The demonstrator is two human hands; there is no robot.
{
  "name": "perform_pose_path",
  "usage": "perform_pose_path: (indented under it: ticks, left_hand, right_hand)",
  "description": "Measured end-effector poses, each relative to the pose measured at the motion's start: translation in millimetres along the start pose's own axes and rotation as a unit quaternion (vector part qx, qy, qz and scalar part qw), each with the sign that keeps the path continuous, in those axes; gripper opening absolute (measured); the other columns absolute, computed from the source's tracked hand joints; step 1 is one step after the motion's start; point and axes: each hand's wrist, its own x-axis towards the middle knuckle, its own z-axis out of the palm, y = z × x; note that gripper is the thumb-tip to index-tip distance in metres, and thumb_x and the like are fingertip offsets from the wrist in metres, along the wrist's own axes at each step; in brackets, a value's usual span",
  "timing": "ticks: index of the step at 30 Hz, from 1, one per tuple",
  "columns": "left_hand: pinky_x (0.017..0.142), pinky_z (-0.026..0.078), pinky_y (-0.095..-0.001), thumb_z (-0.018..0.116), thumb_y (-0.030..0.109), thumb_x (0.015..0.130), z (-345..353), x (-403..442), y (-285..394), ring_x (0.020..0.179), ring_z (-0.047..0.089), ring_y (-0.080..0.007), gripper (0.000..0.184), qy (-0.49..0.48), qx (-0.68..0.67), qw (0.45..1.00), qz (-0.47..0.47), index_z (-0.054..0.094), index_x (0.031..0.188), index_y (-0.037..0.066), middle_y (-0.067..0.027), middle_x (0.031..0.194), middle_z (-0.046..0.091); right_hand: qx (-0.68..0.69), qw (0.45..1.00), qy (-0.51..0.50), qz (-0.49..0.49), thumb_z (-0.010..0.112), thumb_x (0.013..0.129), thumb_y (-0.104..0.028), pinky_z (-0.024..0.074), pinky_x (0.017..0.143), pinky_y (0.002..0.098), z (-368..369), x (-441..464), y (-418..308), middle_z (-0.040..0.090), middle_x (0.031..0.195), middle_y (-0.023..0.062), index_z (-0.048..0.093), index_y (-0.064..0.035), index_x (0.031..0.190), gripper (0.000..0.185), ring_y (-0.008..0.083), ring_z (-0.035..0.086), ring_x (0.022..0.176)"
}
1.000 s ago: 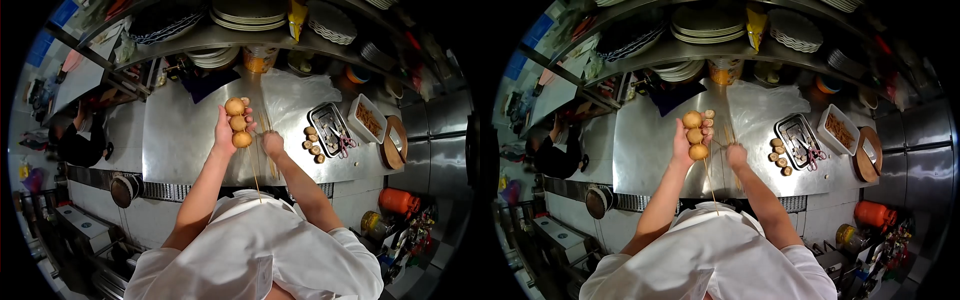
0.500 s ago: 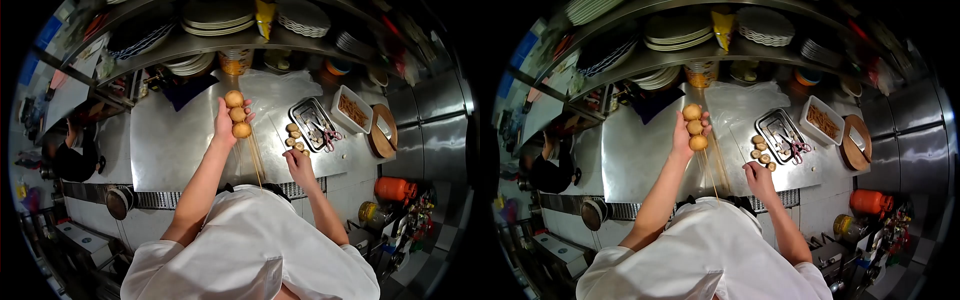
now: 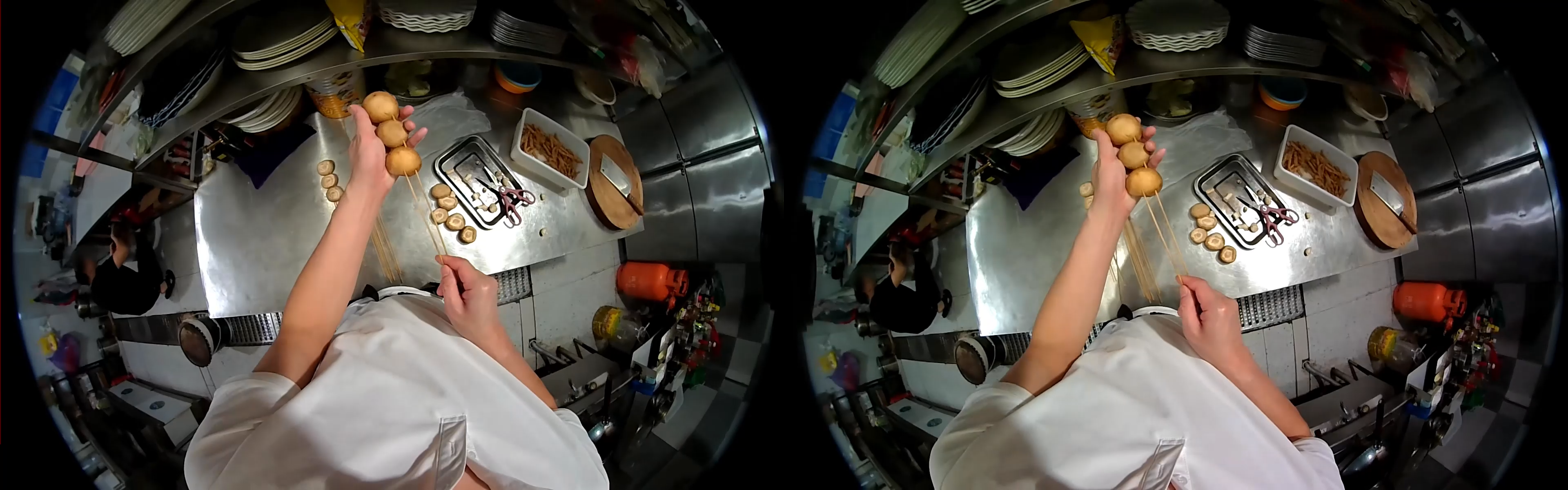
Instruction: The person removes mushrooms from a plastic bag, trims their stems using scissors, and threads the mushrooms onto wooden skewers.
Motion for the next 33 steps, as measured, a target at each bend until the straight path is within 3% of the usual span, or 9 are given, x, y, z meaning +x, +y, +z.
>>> perform_pose_path:
  ticks: [17, 19, 20, 22, 33]
  left_hand:
    - [0.082, 0.063, -0.0433, 0.026, 0.064, 0.102, 22, 2, -7, 0.083, 0.062, -0.0164, 0.068, 0.001, 0.029, 0.999, 0.032, 0.052, 0.121, 0.004, -0.0121, 0.106, 0.064]
    - [0.084, 0.061, -0.0419, 0.025, 0.061, 0.104, 25, -4, -7, 0.083, 0.062, -0.0161, 0.065, -0.010, 0.054, 0.998, 0.024, 0.052, 0.127, 0.008, -0.0113, 0.109, 0.063]
    - [0.084, 0.061, -0.0419, 0.025, 0.061, 0.104, 27, -6, -8, 0.083, 0.062, -0.0161, 0.065, -0.012, 0.054, 0.998, 0.023, 0.052, 0.127, 0.008, -0.0113, 0.109, 0.063]
    - [0.082, 0.061, -0.0413, 0.024, 0.062, 0.104, 29, -8, -9, 0.082, 0.061, -0.0156, 0.065, 0.000, 0.063, 0.997, 0.036, 0.052, 0.127, 0.008, -0.0102, 0.107, 0.062]
    - [0.079, 0.061, -0.0398, 0.023, 0.062, 0.104, 33, -20, -12, 0.080, 0.059, -0.0147, 0.067, -0.022, 0.080, 0.996, 0.030, 0.049, 0.132, 0.007, -0.0087, 0.105, 0.059]
  right_hand:
    - [-0.015, 1.000, 0.016, -0.012, 0.060, 0.095, -0.003, 0.0498, 0.052, 0.0306, -15, 5, 5, 0.063, 0.061, 0.0121, 0.067, 0.0026, 0.106, 0.014, 0.0198, 0.065, 0.053]
    - [-0.038, 0.999, 0.011, -0.011, 0.057, 0.099, -0.004, 0.0467, 0.051, 0.0247, -14, 8, 3, 0.063, 0.062, 0.0066, 0.066, 0.0041, 0.106, 0.014, 0.0102, 0.063, 0.056]
    - [-0.038, 0.999, 0.013, -0.011, 0.057, 0.099, -0.004, 0.0467, 0.051, 0.0247, -12, 9, 4, 0.063, 0.062, 0.0066, 0.066, 0.0041, 0.106, 0.014, 0.0102, 0.063, 0.056]
    - [-0.033, 0.999, 0.011, -0.008, 0.058, 0.096, -0.003, 0.0493, 0.050, 0.0320, -7, 10, 6, 0.063, 0.060, 0.0128, 0.065, 0.0029, 0.103, 0.011, 0.0219, 0.065, 0.051]
    - [-0.013, 0.999, 0.030, -0.013, 0.059, 0.096, -0.003, 0.0469, 0.048, 0.0317, -1, 18, 2, 0.062, 0.059, 0.0122, 0.064, 0.0036, 0.102, 0.010, 0.0200, 0.063, 0.050]
